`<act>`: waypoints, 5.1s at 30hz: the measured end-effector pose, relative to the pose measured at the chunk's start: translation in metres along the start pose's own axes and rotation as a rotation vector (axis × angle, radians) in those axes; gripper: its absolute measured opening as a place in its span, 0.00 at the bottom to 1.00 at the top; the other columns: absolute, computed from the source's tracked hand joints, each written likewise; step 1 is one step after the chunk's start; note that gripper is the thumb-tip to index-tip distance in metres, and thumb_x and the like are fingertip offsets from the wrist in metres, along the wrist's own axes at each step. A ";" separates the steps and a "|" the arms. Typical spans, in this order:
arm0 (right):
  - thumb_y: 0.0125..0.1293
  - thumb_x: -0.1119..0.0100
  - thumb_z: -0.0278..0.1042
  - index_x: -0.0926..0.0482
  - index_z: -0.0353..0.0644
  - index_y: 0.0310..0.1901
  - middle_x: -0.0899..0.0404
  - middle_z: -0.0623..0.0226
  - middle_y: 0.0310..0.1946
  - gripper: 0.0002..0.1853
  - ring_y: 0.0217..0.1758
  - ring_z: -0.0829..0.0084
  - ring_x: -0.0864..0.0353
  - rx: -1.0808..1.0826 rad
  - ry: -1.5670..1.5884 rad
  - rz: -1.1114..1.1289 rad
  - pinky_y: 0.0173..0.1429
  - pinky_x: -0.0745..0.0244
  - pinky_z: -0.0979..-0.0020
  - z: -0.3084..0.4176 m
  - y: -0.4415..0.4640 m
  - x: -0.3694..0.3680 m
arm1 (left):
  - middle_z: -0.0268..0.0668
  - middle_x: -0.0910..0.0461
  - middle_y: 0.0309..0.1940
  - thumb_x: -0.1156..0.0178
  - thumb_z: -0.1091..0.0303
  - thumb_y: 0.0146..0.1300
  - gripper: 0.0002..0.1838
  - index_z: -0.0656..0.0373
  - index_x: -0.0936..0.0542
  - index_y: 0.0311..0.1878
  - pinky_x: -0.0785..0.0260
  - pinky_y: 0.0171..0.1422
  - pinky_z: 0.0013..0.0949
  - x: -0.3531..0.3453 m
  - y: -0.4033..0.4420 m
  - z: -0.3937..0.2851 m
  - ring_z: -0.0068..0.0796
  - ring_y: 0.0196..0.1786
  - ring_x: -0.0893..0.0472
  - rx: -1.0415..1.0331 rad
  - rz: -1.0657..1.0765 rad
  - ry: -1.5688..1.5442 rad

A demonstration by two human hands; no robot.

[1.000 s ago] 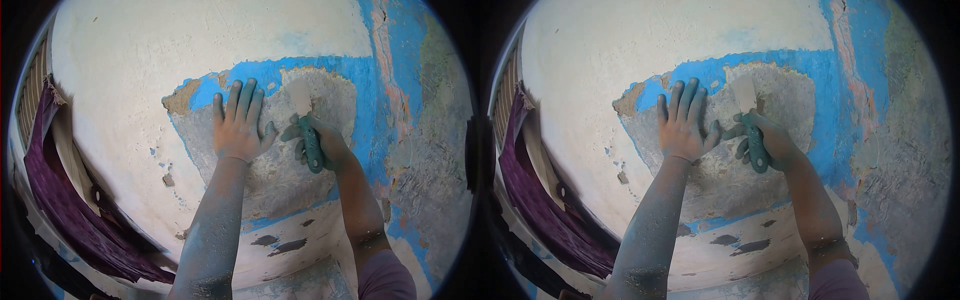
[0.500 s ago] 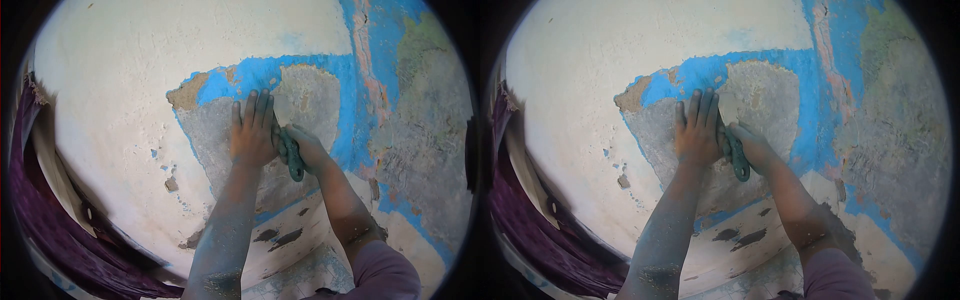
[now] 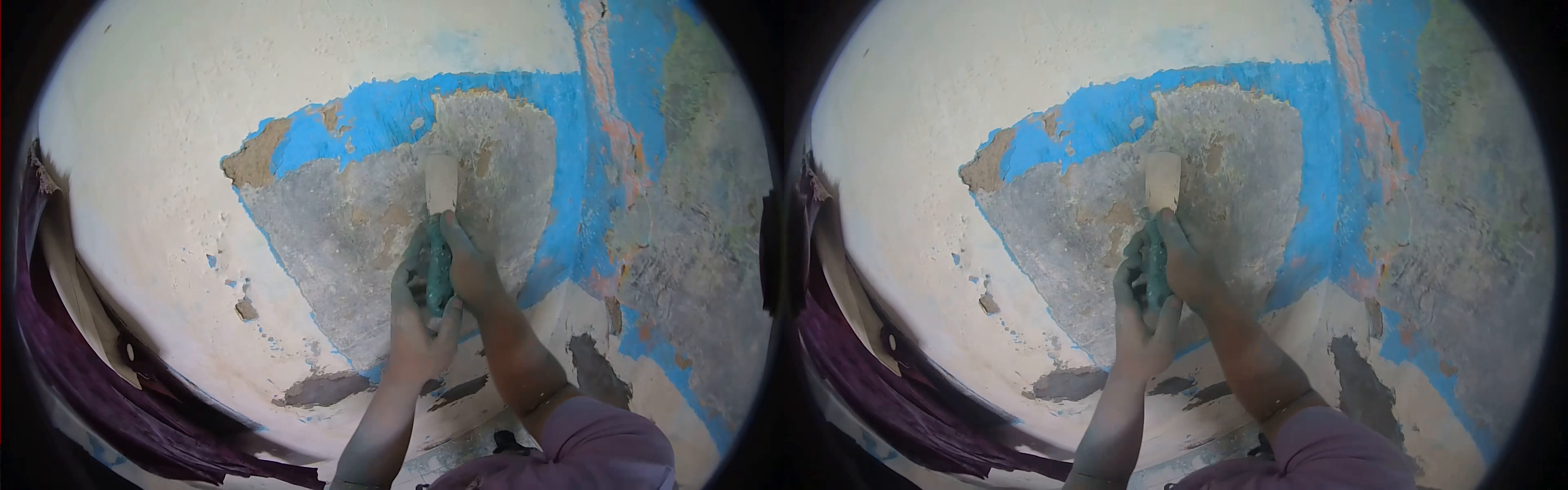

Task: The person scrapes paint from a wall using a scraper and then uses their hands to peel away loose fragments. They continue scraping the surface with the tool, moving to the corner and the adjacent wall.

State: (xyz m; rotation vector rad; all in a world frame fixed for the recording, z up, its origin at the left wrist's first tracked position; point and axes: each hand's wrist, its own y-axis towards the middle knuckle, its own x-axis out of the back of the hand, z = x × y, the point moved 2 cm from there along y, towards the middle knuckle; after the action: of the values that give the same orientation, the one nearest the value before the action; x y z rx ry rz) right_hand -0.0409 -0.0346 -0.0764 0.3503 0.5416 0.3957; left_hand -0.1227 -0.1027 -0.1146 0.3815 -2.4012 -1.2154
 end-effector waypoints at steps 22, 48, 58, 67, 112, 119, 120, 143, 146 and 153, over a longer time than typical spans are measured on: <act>0.68 0.54 0.34 0.31 0.38 0.49 0.33 0.71 0.25 0.12 0.15 0.77 0.34 -0.265 0.721 0.471 0.19 0.38 0.77 0.024 0.047 -0.012 | 0.29 0.30 0.17 0.50 0.69 0.67 0.10 0.63 0.28 0.30 0.46 0.23 0.20 -0.031 0.033 -0.026 0.13 0.19 0.36 0.037 -0.137 -0.068; 0.67 0.52 0.36 0.28 0.44 0.42 0.34 0.75 0.22 0.07 0.16 0.77 0.34 -0.251 0.647 0.309 0.20 0.37 0.74 0.031 0.034 -0.030 | 0.22 0.34 0.15 0.40 0.77 0.60 0.15 0.57 0.31 0.20 0.51 0.25 0.18 -0.003 0.042 -0.055 0.08 0.21 0.40 0.051 -0.113 -0.154; 0.69 0.53 0.38 0.28 0.39 0.51 0.26 0.71 0.32 0.15 0.31 0.78 0.27 -0.025 0.392 0.271 0.37 0.29 0.74 0.018 0.010 -0.014 | 0.38 0.25 0.38 0.35 0.59 0.59 0.14 0.58 0.28 0.31 0.37 0.48 0.26 0.001 0.026 -0.039 0.20 0.47 0.29 0.080 -0.028 -0.292; 0.73 0.61 0.33 0.47 0.41 0.67 0.29 0.66 0.43 0.22 0.36 0.80 0.26 -0.414 -0.153 -0.056 0.40 0.26 0.77 -0.108 -0.158 0.109 | 0.44 0.31 0.43 0.51 0.77 0.65 0.27 0.55 0.55 0.59 0.32 0.33 0.23 -0.047 -0.141 0.035 0.21 0.32 0.28 0.737 0.509 -0.628; 0.72 0.58 0.37 0.45 0.43 0.71 0.30 0.73 0.26 0.27 0.20 0.82 0.32 -0.229 -0.250 -0.778 0.28 0.31 0.78 -0.154 -0.093 0.149 | 0.41 0.28 0.50 0.59 0.67 0.70 0.32 0.55 0.59 0.73 0.40 0.23 0.17 -0.124 -0.127 0.133 0.15 0.28 0.28 1.025 0.641 -0.906; 0.71 0.58 0.40 0.26 0.28 0.48 0.21 0.54 0.32 0.20 0.37 0.67 0.24 -0.368 -0.415 -0.740 0.49 0.30 0.66 -0.150 -0.087 0.160 | 0.38 0.27 0.44 0.60 0.58 0.73 0.30 0.56 0.55 0.72 0.43 0.18 0.18 -0.129 -0.133 0.139 0.14 0.20 0.32 1.016 0.664 -0.834; 0.71 0.58 0.40 0.26 0.28 0.48 0.21 0.54 0.32 0.20 0.37 0.67 0.24 -0.365 -0.415 -0.741 0.49 0.30 0.66 -0.154 -0.094 0.157 | 0.38 0.28 0.43 0.60 0.57 0.73 0.30 0.56 0.55 0.72 0.43 0.18 0.18 -0.128 -0.133 0.132 0.14 0.19 0.32 0.977 0.661 -0.793; 0.71 0.60 0.43 0.32 0.36 0.61 0.24 0.41 0.51 0.24 0.57 0.51 0.24 -0.277 -0.596 -0.773 0.60 0.33 0.63 -0.152 -0.075 0.171 | 0.34 0.27 0.32 0.58 0.52 0.72 0.32 0.54 0.54 0.72 0.46 0.15 0.19 -0.144 -0.122 0.153 0.14 0.17 0.33 1.130 0.687 -0.727; 0.72 0.59 0.41 0.32 0.34 0.62 0.22 0.49 0.48 0.24 0.53 0.61 0.23 -0.406 -0.429 -0.753 0.60 0.34 0.65 -0.142 -0.082 0.172 | 0.35 0.28 0.41 0.57 0.51 0.72 0.32 0.54 0.53 0.72 0.44 0.18 0.18 -0.148 -0.127 0.137 0.13 0.21 0.31 0.919 0.633 -0.852; 0.71 0.59 0.44 0.30 0.30 0.56 0.21 0.42 0.41 0.24 0.48 0.51 0.21 -0.335 -0.446 -0.839 0.54 0.31 0.59 -0.148 -0.072 0.176 | 0.36 0.29 0.43 0.57 0.50 0.72 0.31 0.55 0.50 0.71 0.42 0.20 0.18 -0.150 -0.133 0.153 0.14 0.23 0.32 1.024 0.623 -0.807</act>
State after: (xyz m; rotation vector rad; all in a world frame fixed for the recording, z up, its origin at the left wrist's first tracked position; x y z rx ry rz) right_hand 0.0343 0.0142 -0.2996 -0.1296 0.1422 -0.4002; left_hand -0.0585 -0.0102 -0.3405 -0.6928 -3.2583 0.2884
